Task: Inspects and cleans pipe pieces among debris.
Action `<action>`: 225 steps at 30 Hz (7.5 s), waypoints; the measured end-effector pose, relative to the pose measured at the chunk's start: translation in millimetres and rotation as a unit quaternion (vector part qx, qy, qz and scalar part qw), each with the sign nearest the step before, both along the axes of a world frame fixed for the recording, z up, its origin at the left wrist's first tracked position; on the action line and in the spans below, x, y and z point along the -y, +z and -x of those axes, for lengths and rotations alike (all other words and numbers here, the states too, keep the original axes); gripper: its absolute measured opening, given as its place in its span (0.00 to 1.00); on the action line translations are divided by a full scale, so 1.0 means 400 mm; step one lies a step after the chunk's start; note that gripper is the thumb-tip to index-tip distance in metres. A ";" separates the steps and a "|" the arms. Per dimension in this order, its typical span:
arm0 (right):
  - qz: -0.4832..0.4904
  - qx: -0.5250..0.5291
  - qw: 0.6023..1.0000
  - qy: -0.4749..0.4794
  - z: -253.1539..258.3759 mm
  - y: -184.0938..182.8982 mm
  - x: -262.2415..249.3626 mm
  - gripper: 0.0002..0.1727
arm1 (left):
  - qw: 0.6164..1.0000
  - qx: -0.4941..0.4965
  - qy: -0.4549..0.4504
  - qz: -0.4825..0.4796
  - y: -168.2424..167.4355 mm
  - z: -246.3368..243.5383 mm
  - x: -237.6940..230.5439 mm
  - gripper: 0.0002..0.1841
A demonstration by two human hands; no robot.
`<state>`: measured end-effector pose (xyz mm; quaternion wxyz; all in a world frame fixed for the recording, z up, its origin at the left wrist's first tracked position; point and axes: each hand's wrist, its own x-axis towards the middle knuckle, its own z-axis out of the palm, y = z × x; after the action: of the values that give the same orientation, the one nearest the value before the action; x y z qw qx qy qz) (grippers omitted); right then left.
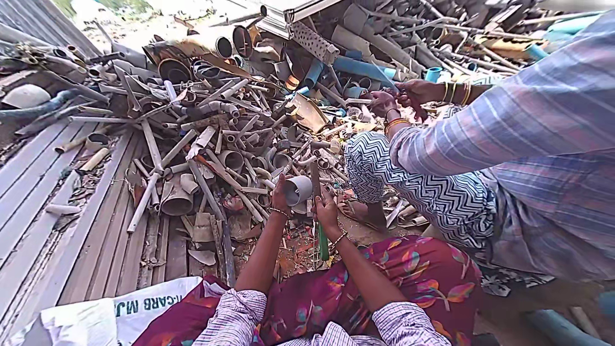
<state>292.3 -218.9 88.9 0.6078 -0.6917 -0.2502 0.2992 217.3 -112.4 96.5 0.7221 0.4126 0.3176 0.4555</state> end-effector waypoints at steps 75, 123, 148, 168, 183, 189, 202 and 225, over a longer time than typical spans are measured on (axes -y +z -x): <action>0.017 0.029 0.999 0.026 -0.002 -0.021 0.001 0.27 | 0.997 0.001 0.040 0.062 0.000 0.003 -0.051 0.40; 0.027 0.194 0.980 0.033 0.046 -0.015 0.020 0.26 | 0.982 -0.017 0.105 0.154 -0.037 -0.024 -0.029 0.38; 0.026 0.196 0.980 0.009 0.050 -0.019 0.024 0.27 | 0.972 -0.032 0.136 0.187 -0.025 -0.039 -0.004 0.41; 0.086 0.121 0.988 0.032 0.009 -0.003 0.018 0.28 | 0.985 -0.108 0.097 0.093 -0.030 -0.029 -0.004 0.34; 0.120 0.016 0.992 0.035 -0.023 -0.038 0.007 0.28 | 0.987 -0.135 0.062 0.061 -0.027 -0.025 -0.013 0.30; 0.086 -0.022 0.995 0.035 -0.012 -0.010 0.012 0.30 | 0.993 -0.077 0.064 0.059 -0.009 -0.013 -0.031 0.32; 0.081 0.015 0.997 -0.005 -0.006 -0.007 0.006 0.29 | 0.991 -0.114 0.054 0.040 -0.027 -0.016 -0.030 0.33; 0.102 0.031 0.991 0.084 0.003 0.003 0.015 0.28 | 0.987 -0.150 0.039 0.045 -0.050 -0.004 -0.051 0.32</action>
<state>290.9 -224.8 90.0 0.4985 -0.7357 -0.2941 0.3519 218.8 -92.0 76.5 0.6657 0.4306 0.4588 0.4012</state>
